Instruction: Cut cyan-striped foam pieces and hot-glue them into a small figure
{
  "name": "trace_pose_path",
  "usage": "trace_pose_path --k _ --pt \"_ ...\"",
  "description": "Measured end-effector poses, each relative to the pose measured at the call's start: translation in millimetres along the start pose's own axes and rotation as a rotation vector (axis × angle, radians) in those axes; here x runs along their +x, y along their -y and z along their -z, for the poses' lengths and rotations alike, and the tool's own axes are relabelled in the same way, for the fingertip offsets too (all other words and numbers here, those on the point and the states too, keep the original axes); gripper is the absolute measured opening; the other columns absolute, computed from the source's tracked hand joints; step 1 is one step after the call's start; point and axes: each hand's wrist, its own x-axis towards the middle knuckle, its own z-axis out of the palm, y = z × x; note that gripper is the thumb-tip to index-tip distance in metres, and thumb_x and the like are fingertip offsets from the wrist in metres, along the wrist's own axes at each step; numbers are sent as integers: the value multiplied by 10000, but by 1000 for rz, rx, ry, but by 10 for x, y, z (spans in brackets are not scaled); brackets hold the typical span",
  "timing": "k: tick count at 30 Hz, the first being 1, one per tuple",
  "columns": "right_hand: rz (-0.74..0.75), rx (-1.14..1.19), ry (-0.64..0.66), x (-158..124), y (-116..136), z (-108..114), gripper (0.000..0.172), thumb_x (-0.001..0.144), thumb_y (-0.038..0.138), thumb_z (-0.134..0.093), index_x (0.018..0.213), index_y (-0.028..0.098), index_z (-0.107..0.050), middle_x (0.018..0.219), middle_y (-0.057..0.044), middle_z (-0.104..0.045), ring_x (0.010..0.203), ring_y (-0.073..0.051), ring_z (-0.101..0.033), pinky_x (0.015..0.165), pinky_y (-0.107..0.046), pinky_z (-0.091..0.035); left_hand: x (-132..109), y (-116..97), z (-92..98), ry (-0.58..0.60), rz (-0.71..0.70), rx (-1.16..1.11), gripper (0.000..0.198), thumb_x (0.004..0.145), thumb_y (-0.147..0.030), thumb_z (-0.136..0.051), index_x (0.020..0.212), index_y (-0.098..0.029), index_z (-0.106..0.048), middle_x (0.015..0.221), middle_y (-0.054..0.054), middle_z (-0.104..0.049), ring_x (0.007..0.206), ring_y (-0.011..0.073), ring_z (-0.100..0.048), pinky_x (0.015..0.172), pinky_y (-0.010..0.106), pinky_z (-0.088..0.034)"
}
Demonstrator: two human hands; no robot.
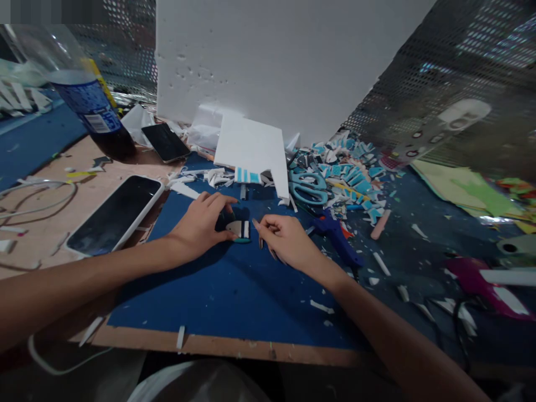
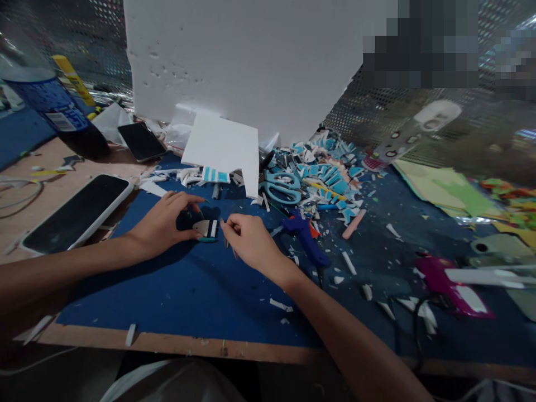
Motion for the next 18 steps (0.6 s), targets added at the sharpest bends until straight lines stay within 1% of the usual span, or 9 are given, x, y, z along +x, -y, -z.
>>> trace_pose_path --k 5,10,14,18 --pt "-6 10 14 -7 7 7 378 918 386 -451 594 194 -473 419 39 -455 348 -83 -456 444 -222 -394 1 8 -2 -8 -7 5 504 705 -299 -742 1144 -196 -518 938 41 -594 912 259 -525 793 392 -441" --pt "-7 -21 0 4 3 2 363 913 359 -461 590 195 -474 420 33 -470 347 -83 -461 424 -216 -378 1 16 -10 9 0 9 490 733 -335 -708 1158 -197 -510 948 49 -588 918 264 -522 759 386 -451" --pt "-7 -50 6 4 29 5 364 917 318 -461 575 196 -465 409 36 -457 351 -84 -459 441 -222 -391 1 -1 -2 17 10 7 504 718 -313 -729 1155 -193 -509 947 51 -581 919 270 -519 739 383 -459" --pt "-14 -72 3 1 57 6 359 912 291 -467 566 199 -450 409 36 -456 357 -87 -463 458 -231 -400 8 -12 5 25 14 -3 523 702 -291 -753 1152 -186 -508 937 48 -578 918 269 -517 758 392 -454"
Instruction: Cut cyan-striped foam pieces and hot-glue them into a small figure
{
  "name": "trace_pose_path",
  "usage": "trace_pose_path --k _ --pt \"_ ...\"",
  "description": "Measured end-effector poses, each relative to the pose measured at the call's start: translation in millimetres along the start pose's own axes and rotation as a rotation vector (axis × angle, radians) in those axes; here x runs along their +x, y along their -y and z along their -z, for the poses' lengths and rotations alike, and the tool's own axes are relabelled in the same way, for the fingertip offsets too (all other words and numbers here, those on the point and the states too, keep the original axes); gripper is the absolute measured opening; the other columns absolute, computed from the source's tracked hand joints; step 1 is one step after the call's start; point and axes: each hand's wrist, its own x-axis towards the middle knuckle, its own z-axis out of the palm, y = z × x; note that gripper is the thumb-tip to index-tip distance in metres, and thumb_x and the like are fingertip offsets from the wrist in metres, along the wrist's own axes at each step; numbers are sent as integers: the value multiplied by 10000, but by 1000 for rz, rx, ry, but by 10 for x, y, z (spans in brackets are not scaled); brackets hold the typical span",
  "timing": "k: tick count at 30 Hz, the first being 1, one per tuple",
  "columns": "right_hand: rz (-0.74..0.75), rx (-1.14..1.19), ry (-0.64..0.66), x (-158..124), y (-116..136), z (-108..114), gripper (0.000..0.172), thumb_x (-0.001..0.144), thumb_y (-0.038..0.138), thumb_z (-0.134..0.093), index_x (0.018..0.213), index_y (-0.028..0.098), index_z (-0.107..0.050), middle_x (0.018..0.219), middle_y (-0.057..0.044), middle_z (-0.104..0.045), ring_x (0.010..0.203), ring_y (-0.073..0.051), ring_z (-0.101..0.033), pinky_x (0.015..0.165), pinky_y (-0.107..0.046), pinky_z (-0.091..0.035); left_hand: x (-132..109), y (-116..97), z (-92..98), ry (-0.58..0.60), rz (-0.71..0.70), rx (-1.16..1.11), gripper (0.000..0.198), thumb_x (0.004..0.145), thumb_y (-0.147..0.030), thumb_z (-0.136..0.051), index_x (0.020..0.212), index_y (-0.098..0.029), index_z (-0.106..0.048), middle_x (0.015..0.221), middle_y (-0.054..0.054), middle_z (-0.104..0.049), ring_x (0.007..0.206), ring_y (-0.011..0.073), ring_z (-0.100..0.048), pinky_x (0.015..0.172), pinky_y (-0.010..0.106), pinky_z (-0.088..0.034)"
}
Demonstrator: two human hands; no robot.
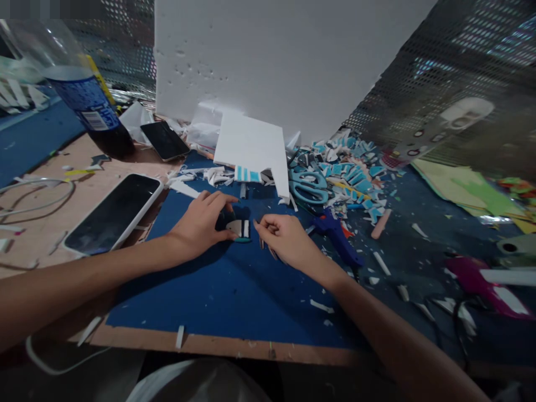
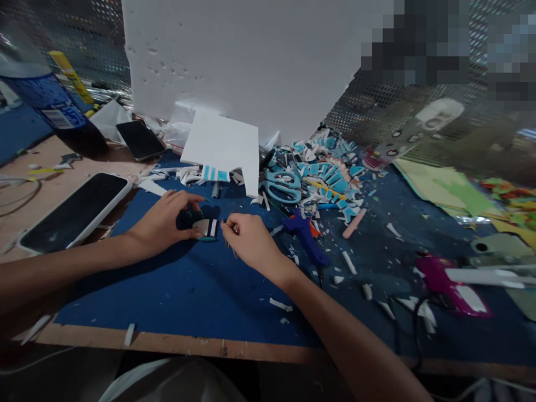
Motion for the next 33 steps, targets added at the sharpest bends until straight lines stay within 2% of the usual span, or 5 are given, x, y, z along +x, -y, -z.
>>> trace_pose_path --k 8,15,21,26,33 --pt "-12 -29 4 0 17 -10 360 914 298 -454 568 210 -408 423 39 -435 364 -97 -461 468 -243 -385 14 -4 7 18 19 -10 514 705 -276 -753 1147 -186 -504 953 50 -577 924 271 -516 759 391 -447" --pt "3 -147 -43 0 51 -36 352 902 239 -445 567 213 -340 440 55 -350 389 -85 -351 471 -253 -229 12 1 -2 7 26 -32 512 689 -254 -764 1130 -192 -512 948 39 -568 904 255 -516 751 371 -433" --pt "22 -244 -83 9 40 -69 360 891 205 -442 572 211 -276 458 59 -285 399 -79 -283 469 -259 -183 23 1 -7 4 28 -36 499 687 -232 -752 1124 -194 -513 950 41 -574 894 246 -520 747 357 -427" --pt "36 -364 -113 26 34 -119 306 864 184 -449 587 201 -320 481 47 -315 426 -85 -291 477 -254 -184 21 -1 -2 3 24 -30 488 701 -258 -735 1129 -196 -508 962 46 -579 900 247 -522 738 351 -425" --pt "55 -555 -122 35 -23 -157 216 890 217 -409 692 193 -491 481 39 -375 420 -94 -313 474 -248 -197 20 -7 4 33 33 -33 514 703 -260 -754 1145 -171 -507 984 61 -570 909 257 -505 751 371 -421"
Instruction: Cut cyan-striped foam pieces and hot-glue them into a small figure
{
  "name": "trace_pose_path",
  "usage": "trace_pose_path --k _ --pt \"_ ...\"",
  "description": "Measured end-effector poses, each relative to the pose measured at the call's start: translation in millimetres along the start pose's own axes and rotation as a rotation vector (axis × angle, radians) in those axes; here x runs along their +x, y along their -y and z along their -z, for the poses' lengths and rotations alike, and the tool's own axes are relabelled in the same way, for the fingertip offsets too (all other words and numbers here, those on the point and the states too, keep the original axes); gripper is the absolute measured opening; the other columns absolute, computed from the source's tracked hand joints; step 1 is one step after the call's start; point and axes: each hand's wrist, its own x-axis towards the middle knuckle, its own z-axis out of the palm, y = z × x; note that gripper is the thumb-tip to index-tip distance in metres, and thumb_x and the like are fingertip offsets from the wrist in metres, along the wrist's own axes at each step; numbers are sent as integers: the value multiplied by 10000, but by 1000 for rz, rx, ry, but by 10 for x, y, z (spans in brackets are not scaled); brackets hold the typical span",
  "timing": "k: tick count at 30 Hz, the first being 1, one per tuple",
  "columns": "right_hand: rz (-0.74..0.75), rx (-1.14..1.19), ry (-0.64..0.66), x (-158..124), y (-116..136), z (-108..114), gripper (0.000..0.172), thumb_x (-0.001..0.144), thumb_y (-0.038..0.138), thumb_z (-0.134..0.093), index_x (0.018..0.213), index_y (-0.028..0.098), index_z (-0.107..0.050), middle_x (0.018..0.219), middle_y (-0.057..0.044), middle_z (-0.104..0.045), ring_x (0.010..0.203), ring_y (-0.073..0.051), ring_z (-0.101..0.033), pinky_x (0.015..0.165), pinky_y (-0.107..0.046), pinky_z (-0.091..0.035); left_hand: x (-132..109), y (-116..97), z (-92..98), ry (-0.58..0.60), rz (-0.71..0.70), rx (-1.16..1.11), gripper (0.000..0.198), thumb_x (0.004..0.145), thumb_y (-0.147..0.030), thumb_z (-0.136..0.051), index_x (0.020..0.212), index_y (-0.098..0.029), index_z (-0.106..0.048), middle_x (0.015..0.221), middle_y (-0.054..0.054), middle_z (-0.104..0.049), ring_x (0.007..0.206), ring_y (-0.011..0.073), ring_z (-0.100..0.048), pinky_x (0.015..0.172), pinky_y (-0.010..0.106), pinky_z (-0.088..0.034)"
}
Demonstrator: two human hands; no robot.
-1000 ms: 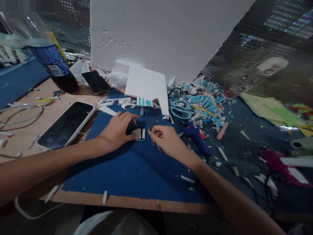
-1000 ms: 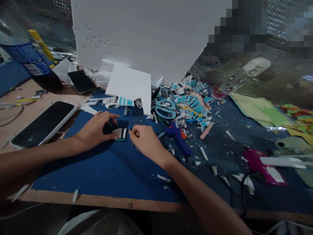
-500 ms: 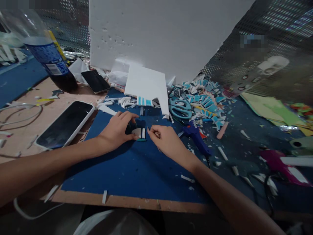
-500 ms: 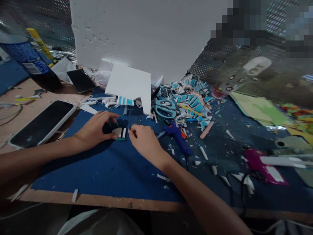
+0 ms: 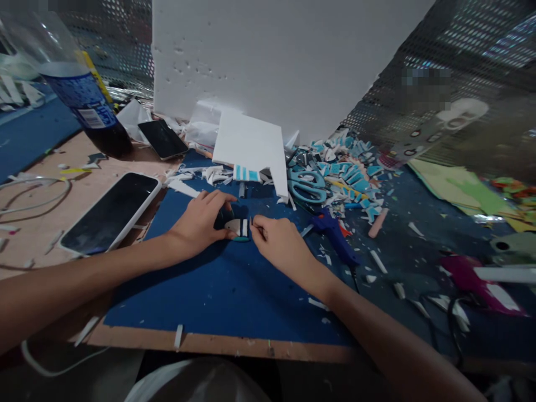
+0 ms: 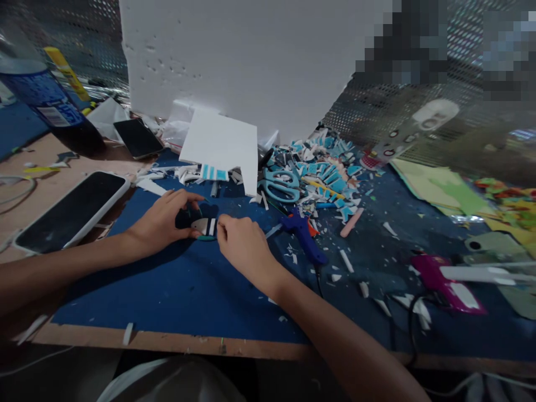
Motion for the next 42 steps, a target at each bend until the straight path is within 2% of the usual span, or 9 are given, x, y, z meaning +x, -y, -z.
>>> trace_pose_path --k 5,11,18,26,31,34,36,38,42 --pt "-13 -88 20 -1 45 0 202 901 227 -405 768 193 -553 518 16 -460 442 -106 -366 474 -250 -193 -3 12 -15 -17 -12 0 518 693 -262 -764 1134 -173 -509 977 55 -573 899 251 -503 749 369 -419" --pt "-37 -204 63 -45 152 46 252 943 243 -346 896 165 -581 647 -51 -604 494 -156 -514 447 -264 -180 -4 24 -20 -33 -27 -6 510 697 -249 -755 1135 -167 -507 977 57 -572 898 248 -503 763 372 -419" --pt "-60 -312 87 -69 203 71 264 959 235 -330 967 134 -574 729 -92 -657 581 -214 -616 443 -267 -235 -10 30 -26 -35 -32 -15 498 715 -277 -739 1140 -177 -499 968 53 -576 907 256 -509 778 390 -412" --pt "-46 -391 -49 -118 191 85 283 961 254 -324 953 120 -573 830 -128 -631 763 -231 -614 544 -280 -380 -19 11 -20 -60 -31 -31 504 702 -256 -740 1136 -176 -498 980 56 -588 927 254 -511 807 393 -415" --pt "-43 -340 -178 -111 109 76 279 936 244 -325 915 97 -562 891 -187 -579 892 -305 -541 709 -373 -435 -21 6 -2 -48 -25 -36 469 715 -260 -710 1129 -173 -508 969 69 -594 908 261 -518 766 398 -439" --pt "69 -190 -284 -111 46 104 186 886 221 -393 973 115 -519 994 -195 -546 996 -326 -464 837 -442 -414 -25 19 6 -43 -28 -47 493 716 -294 -716 1144 -179 -501 977 77 -597 925 269 -522 772 405 -449" --pt "171 -22 -240 -120 7 149 216 853 220 -449 1055 148 -476 1064 -166 -523 1050 -305 -435 890 -441 -405 -29 23 16 -36 -29 -56 493 720 -305 -714 1147 -183 -499 982 79 -600 945 271 -525 790 411 -453" --pt "232 116 -135 -130 -31 196 305 829 237 -502 1122 183 -436 1114 -138 -498 1096 -283 -422 914 -426 -408 -34 17 33 -25 -21 -63 486 718 -287 -715 1140 -175 -501 981 83 -602 959 275 -527 789 407 -461" --pt "287 231 -20 -122 -99 229 413 797 275 -572 1169 209 -406 1171 -115 -463 1133 -259 -422 945 -411 -399 -45 -9 77 -2 3 -70 523 692 -254 -742 1145 -146 -503 985 97 -599 973 289 -528 775 405 -475"
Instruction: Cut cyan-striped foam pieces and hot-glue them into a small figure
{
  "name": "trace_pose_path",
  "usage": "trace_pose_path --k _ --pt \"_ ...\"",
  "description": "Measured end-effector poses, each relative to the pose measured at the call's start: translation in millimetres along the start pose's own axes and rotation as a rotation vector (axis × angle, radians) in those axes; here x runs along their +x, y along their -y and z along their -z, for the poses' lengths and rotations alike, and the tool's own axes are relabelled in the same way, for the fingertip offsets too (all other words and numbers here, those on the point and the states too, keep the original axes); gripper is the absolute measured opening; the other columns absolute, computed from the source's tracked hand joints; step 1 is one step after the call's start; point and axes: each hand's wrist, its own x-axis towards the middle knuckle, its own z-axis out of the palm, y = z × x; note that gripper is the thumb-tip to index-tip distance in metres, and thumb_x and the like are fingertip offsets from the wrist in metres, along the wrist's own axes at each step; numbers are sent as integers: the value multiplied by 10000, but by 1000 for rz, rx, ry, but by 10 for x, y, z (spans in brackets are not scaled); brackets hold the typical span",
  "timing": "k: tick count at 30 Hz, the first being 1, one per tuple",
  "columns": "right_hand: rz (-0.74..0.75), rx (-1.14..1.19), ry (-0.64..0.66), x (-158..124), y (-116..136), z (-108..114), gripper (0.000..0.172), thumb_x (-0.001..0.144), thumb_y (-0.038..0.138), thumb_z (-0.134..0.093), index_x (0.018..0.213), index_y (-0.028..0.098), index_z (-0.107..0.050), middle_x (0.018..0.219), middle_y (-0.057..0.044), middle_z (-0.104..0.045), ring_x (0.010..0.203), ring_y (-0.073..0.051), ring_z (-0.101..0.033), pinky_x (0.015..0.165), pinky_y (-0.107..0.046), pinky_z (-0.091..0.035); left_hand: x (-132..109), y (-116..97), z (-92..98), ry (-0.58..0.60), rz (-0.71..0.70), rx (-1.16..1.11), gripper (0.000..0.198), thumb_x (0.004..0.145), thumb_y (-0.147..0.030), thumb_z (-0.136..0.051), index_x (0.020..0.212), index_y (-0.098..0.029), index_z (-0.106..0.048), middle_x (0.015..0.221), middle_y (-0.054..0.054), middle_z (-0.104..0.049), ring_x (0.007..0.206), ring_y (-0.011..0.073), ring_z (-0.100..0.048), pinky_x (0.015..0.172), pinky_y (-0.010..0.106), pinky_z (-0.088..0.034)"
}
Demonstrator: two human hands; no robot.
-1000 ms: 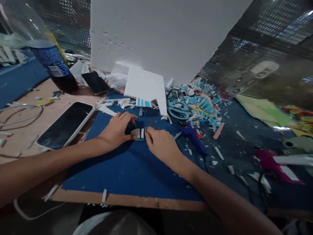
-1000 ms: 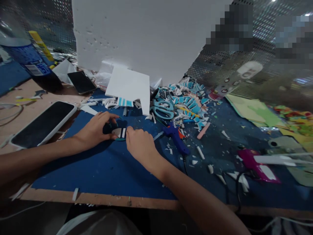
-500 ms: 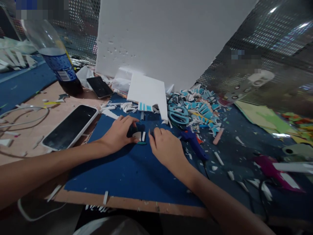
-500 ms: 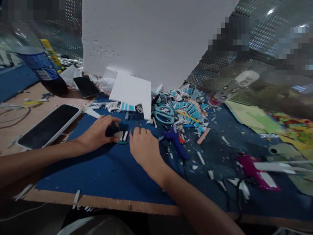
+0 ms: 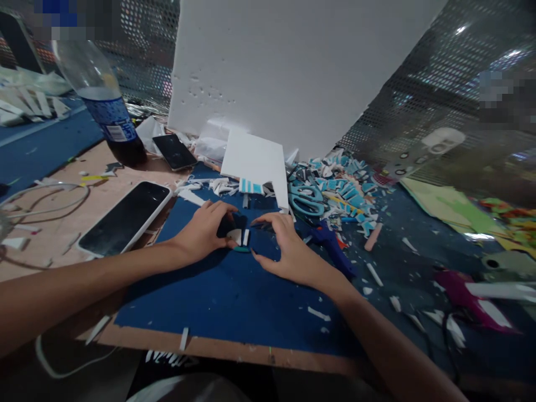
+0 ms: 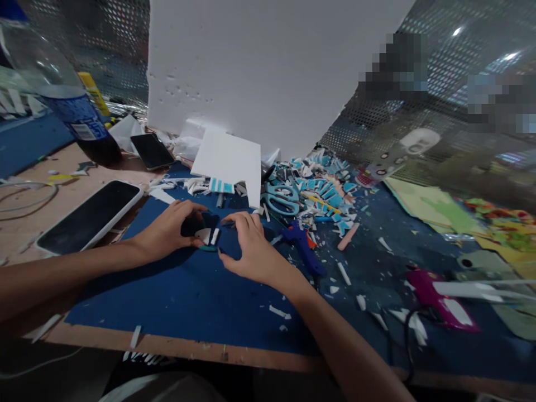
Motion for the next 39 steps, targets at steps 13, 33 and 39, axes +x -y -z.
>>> trace_pose_path --k 13,33,39 --pt "-53 127 -12 56 -49 -62 390 781 273 -614 1127 218 -442 1119 -92 -499 1085 -238 -479 918 -389 -419 -71 105 109 111 13 -138 577 737 -206 -668 1256 -197 -416 1143 94 -584 1144 289 -475 904 424 -455" --pt "-74 225 -18 72 -26 -124 342 827 265 -622 1135 250 -474 1179 -84 -506 1169 -242 -437 981 -456 -374 -134 197 178 115 -4 -98 517 768 -237 -612 1253 -218 -437 1094 86 -616 1114 281 -514 875 415 -468" --pt "-92 262 -63 93 -3 -174 299 832 237 -619 1107 268 -505 1168 -56 -541 1154 -230 -455 983 -459 -363 -139 182 235 137 30 -85 525 763 -244 -606 1256 -203 -431 1104 100 -608 1120 292 -508 862 417 -477"
